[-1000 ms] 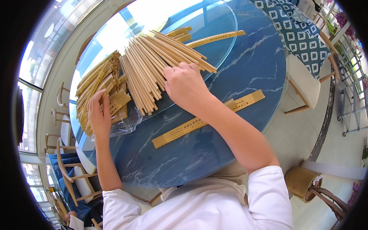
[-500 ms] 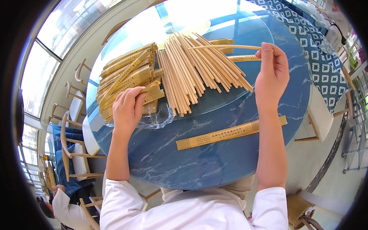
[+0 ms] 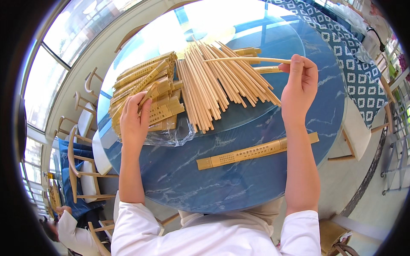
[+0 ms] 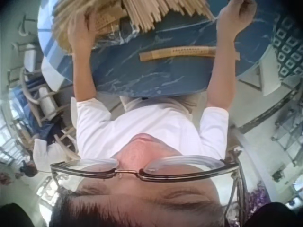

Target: The person repeatedly picks up pairs of wooden chopsticks and paper sleeves from a table, inserts the chopsticks into the sleeves, and places the assembled units back on the table. The process is repeated continuously with no visible final destination or completed batch shown.

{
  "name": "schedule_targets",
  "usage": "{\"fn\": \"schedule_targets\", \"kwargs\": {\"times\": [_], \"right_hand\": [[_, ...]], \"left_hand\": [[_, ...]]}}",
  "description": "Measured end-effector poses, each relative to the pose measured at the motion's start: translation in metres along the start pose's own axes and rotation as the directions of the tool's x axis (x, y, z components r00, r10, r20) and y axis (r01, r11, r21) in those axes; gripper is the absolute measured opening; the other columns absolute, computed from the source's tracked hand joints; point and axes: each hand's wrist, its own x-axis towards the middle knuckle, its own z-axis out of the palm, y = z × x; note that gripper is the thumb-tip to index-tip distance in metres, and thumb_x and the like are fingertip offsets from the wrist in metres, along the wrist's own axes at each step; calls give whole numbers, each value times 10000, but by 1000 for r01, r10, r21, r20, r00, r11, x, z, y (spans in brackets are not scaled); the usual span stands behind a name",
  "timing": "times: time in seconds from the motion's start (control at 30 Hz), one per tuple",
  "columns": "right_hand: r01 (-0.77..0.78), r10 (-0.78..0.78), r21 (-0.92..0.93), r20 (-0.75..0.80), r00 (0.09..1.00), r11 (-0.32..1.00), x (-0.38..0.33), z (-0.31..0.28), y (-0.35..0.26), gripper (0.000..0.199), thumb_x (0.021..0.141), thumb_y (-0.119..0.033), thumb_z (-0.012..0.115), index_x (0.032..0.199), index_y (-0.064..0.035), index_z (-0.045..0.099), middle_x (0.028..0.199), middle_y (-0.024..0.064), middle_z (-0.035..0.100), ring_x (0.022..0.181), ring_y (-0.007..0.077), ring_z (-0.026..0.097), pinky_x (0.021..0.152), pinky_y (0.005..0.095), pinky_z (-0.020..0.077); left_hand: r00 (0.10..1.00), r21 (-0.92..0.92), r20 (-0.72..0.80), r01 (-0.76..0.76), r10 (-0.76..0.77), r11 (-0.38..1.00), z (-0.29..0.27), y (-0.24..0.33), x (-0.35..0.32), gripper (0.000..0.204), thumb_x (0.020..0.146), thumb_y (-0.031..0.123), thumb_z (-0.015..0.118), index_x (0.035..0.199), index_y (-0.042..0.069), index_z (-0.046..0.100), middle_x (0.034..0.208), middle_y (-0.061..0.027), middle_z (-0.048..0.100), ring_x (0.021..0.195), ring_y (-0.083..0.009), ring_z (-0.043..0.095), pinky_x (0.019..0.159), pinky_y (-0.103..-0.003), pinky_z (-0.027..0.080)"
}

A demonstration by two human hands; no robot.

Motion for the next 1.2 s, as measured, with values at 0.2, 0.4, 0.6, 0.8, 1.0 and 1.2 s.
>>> {"fn": "schedule_targets", "kwargs": {"times": [0.2, 0.4, 0.6, 0.8, 1.0, 1.2], "right_hand": [[243, -127, -331, 335, 934, 912, -26, 15, -3, 111, 1024, -125, 716, 1045, -52, 633, 929, 57, 691, 933, 197, 686, 823, 338, 550], [545, -264, -355, 597, 757, 760, -36, 25, -4, 123, 948, -106, 764, 978, -72, 650, 871, 70, 700, 884, 275, 671, 837, 399, 556], [561, -206, -318, 704, 680, 764, -44, 31, -5, 170, 936, -117, 758, 824, -62, 643, 760, 64, 679, 831, 275, 664, 831, 414, 543], [569, -192, -337, 712, 676, 751, -43, 26, -1, 208, 947, -132, 739, 789, -46, 635, 757, 81, 681, 818, 286, 663, 852, 422, 538], [577, -227, -280, 724, 652, 767, -50, 31, -1, 159, 936, -109, 741, 824, -50, 645, 801, 86, 690, 850, 285, 665, 870, 427, 542], [570, -287, -121, 768, 573, 813, -80, 48, -18, 105, 907, -66, 760, 962, -56, 671, 888, 64, 690, 900, 278, 666, 880, 409, 550]], "left_hand": [[992, 173, -73, -86, 100, 981, -4, -32, 10, 297, 1011, 140, 692, 1308, 141, 701, 1210, -52, 717, 1130, -271, 664, 1033, -432, 478], [988, 246, 8, -149, 151, 958, 9, -47, 40, 305, 1049, 178, 648, 1343, 123, 709, 1302, -68, 709, 1232, -267, 645, 1213, -488, 353], [974, 123, 222, 3, -31, 992, 33, -88, 43, 358, 1058, 203, 631, 1408, 133, 657, 1432, -76, 655, 1405, -273, 557, 1293, -582, 194], [906, -117, 342, -223, 250, 968, -6, -21, -8, 265, 950, 171, 757, 1208, 125, 716, 1480, -107, 614, 1515, -364, 434, 1285, -578, 240], [896, -75, 415, -143, 161, 987, 2, 5, -22, 182, 880, 180, 819, 979, 84, 700, 1444, -128, 609, 1507, -386, 422, 1247, -546, 314], [944, 51, 329, -1, -16, 999, 2, 25, -36, 205, 882, 173, 793, 885, 45, 633, 1180, -147, 620, 1207, -375, 558, 1056, -496, 450]]}}
